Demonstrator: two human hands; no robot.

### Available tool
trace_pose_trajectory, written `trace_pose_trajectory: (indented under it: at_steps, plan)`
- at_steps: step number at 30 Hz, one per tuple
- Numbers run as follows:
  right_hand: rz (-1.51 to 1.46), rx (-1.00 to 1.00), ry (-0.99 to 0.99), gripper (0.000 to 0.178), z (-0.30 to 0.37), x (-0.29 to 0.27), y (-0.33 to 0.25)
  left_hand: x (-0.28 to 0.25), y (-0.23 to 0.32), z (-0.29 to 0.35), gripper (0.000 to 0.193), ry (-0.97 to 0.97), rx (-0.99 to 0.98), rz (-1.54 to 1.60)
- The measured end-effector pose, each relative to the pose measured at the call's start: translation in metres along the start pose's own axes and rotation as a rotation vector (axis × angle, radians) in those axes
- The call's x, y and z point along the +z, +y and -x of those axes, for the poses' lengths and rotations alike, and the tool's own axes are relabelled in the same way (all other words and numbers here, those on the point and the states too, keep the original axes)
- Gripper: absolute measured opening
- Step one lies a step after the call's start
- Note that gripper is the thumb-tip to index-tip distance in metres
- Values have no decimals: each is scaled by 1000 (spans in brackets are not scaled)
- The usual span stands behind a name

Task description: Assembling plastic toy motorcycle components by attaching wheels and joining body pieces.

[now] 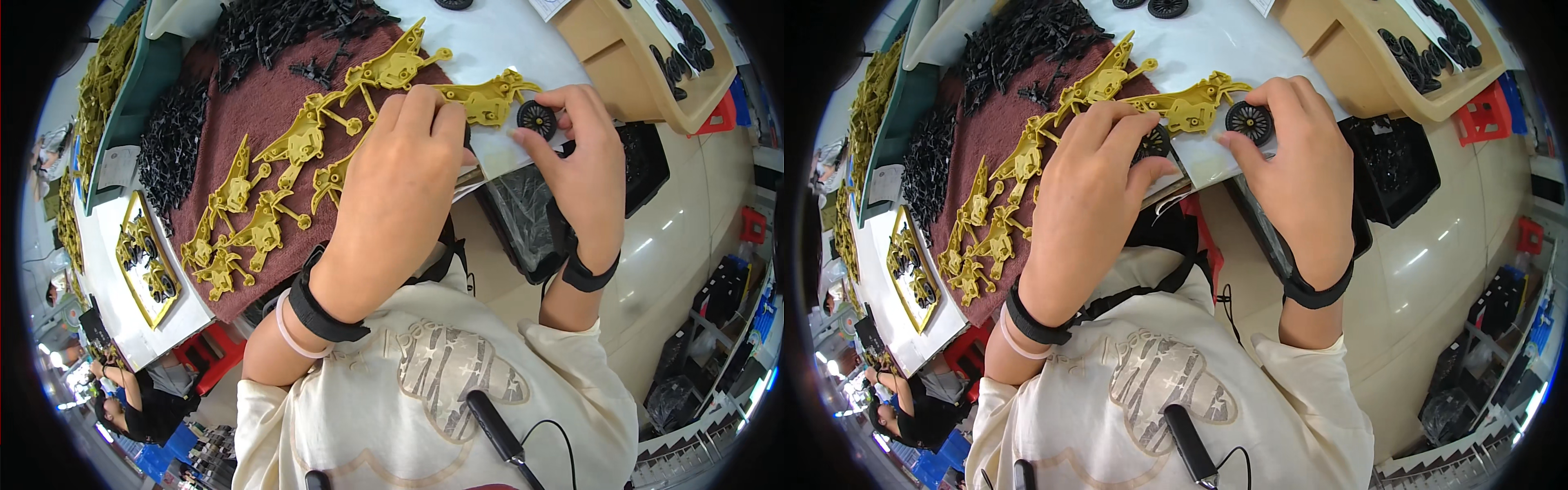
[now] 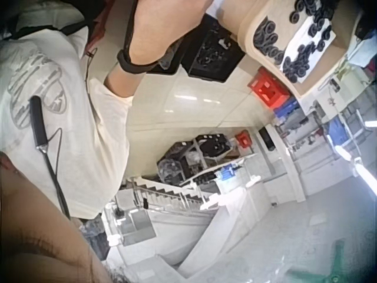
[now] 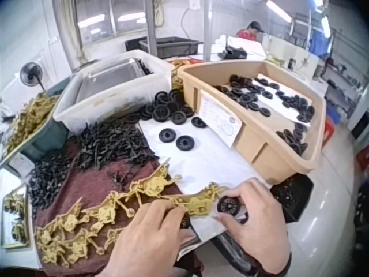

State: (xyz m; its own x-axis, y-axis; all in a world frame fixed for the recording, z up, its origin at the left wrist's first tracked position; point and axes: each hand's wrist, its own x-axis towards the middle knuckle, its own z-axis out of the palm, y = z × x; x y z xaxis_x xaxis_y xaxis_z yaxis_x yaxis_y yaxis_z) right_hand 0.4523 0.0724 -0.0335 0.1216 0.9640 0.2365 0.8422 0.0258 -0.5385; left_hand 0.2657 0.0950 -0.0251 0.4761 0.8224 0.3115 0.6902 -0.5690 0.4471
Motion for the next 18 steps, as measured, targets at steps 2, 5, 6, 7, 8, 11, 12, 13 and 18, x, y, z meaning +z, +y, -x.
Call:
trace_pose_trajectory:
  at_steps: [2,5,6,7,8,11,12,13,18]
  plan:
    - [-16,-22,7,32,0,0,1,2,0,-1,34,13,-7,-30]
    - [-30,-50,6,32,1,1,1,6,0,2,35,-6,-81,-22]
    - [-32,-54,9,32,1,0,0,8,2,2,35,-20,-57,-92]
    - [-35,-55,2,32,1,1,0,9,2,2,34,-36,-35,-158]
    - [-38,-58,-5,32,0,2,0,8,2,2,34,-32,-35,-159]
    - [-55,-82,-26,32,-2,2,5,-10,9,5,34,-102,-69,-124]
    - [-57,-90,-20,32,-4,0,6,-20,12,7,35,-102,-85,-52]
    - [-31,-134,-18,34,-6,-1,8,-32,14,10,36,-106,-102,20]
    - [47,-292,0,39,-26,-20,12,-114,-15,-10,29,-391,3,83]
